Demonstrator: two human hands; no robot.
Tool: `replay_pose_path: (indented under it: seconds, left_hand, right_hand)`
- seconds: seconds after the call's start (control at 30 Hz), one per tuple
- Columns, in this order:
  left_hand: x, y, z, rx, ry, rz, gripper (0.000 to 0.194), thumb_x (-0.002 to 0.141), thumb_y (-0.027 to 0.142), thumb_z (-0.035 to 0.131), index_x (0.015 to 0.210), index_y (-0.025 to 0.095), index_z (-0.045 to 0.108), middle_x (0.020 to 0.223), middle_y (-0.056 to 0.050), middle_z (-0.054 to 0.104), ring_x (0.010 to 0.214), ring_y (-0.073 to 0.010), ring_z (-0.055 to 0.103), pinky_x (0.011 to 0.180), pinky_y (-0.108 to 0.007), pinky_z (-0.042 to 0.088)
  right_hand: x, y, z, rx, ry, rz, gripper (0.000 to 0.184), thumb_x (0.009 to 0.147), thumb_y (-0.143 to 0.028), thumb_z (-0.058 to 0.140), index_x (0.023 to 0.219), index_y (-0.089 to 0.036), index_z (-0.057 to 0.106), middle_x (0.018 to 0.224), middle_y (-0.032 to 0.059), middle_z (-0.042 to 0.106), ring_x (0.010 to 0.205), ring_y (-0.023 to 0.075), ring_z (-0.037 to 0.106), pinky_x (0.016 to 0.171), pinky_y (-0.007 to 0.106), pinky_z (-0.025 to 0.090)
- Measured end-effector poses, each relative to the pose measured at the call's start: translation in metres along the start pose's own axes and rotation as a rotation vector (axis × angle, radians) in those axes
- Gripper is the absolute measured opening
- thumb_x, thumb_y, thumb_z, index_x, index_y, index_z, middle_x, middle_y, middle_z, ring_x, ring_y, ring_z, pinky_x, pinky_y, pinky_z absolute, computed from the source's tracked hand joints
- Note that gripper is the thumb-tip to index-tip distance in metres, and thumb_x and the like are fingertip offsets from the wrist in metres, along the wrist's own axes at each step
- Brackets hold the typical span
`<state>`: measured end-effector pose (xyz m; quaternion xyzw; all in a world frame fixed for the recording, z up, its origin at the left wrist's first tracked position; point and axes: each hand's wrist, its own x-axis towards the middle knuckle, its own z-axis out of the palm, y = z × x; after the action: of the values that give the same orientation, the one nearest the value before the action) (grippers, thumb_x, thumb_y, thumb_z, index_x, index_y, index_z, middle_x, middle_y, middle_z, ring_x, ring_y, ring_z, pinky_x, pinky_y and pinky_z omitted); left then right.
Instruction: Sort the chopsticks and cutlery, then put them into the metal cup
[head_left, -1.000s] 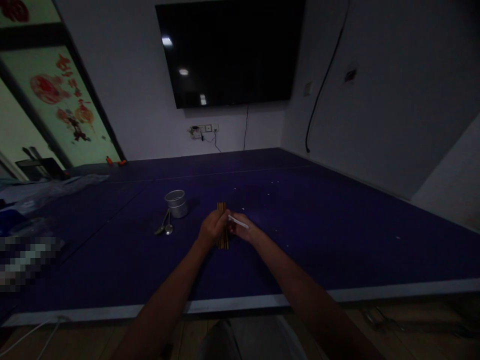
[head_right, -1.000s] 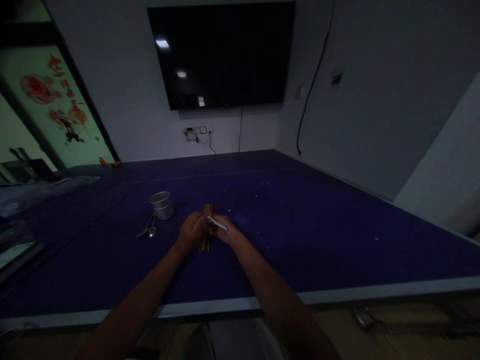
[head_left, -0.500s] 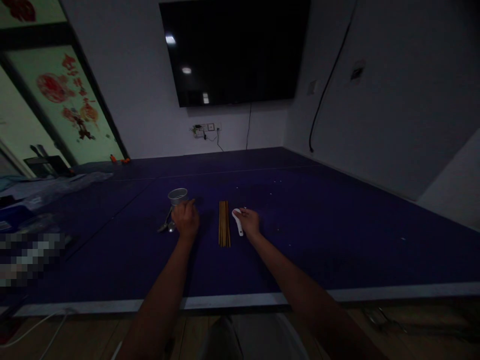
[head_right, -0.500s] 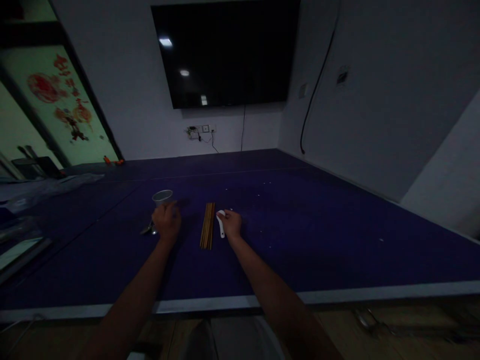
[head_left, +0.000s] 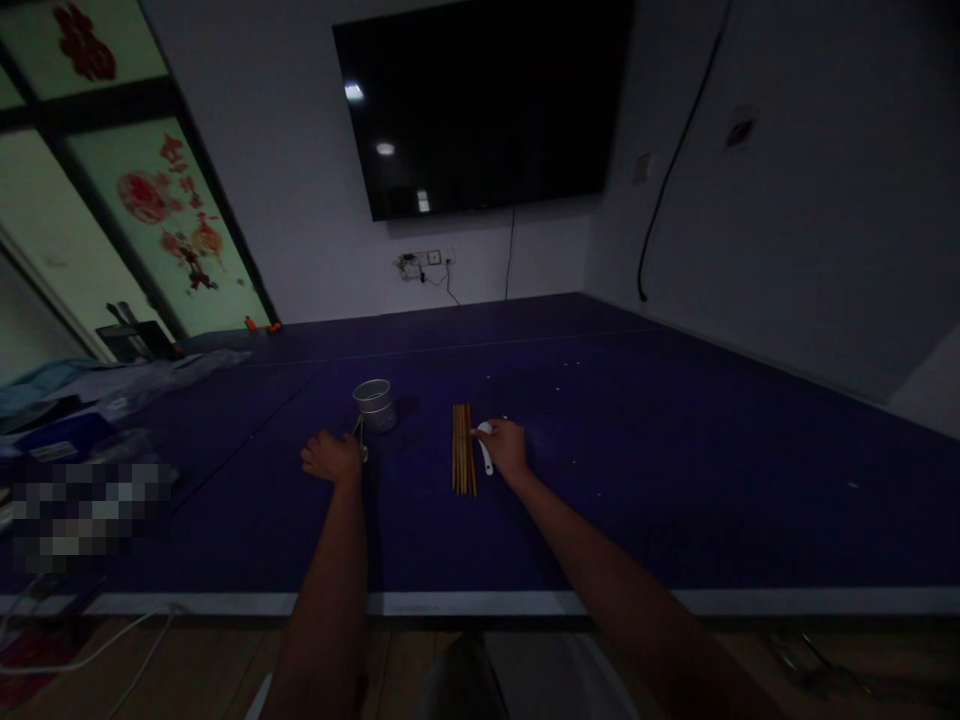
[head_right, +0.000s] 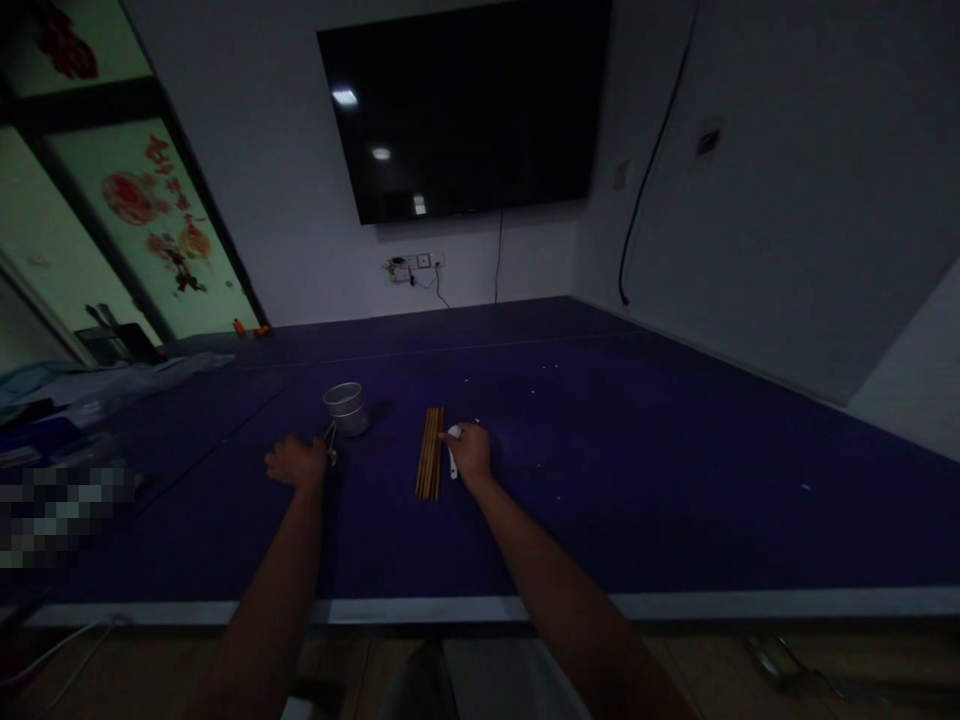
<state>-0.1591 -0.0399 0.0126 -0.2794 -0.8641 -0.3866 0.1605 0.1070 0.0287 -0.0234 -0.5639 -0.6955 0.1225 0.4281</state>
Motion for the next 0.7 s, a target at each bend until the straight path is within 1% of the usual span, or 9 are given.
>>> replay_pose_path:
  seconds: [0.13,0.3,0.5,0.7]
  left_hand:
    - [0.003,-0.003,0.002,0.039,-0.064,-0.008,0.033,0.077,0.03,0.047,0.102,0.013,0.061,0.106,-0.02,0.061,0.107,-0.0358,0.047,0.081,-0.049,0.036]
    - [0.008,-0.006,0.005,0.09,-0.137,-0.104,0.033,0.077,0.027,0.048,0.104,0.015,0.062,0.102,-0.016,0.065,0.106,-0.0318,0.05,0.083,-0.044,0.035]
    - [0.012,-0.011,0.008,0.085,-0.16,-0.135,0.031,0.073,0.023,0.052,0.101,0.019,0.065,0.101,-0.014,0.066,0.104,-0.0309,0.052,0.082,-0.043,0.035]
    - [0.017,-0.013,0.009,0.058,-0.169,-0.171,0.036,0.069,0.018,0.054,0.103,0.021,0.065,0.101,-0.014,0.067,0.104,-0.0308,0.053,0.083,-0.044,0.036]
  right_hand:
    - [-0.001,-0.002,-0.004,-0.153,-0.048,-0.005,0.033,0.078,-0.044,0.06,0.069,-0.015,0.07,0.07,0.0108,0.069,0.063,0.017,0.061,0.057,0.024,0.035]
    - [-0.001,-0.004,-0.005,-0.232,-0.077,-0.005,0.035,0.081,-0.046,0.057,0.078,-0.015,0.072,0.078,0.0119,0.07,0.074,0.0185,0.064,0.063,0.023,0.038]
    - [-0.002,-0.007,-0.008,-0.255,-0.087,0.02,0.037,0.083,-0.048,0.055,0.09,-0.016,0.071,0.086,0.012,0.071,0.083,0.0205,0.065,0.067,0.023,0.04]
    - [-0.003,-0.009,-0.012,-0.213,-0.069,0.026,0.043,0.087,-0.047,0.048,0.105,-0.013,0.066,0.088,0.0124,0.071,0.084,0.0199,0.066,0.07,0.023,0.042]
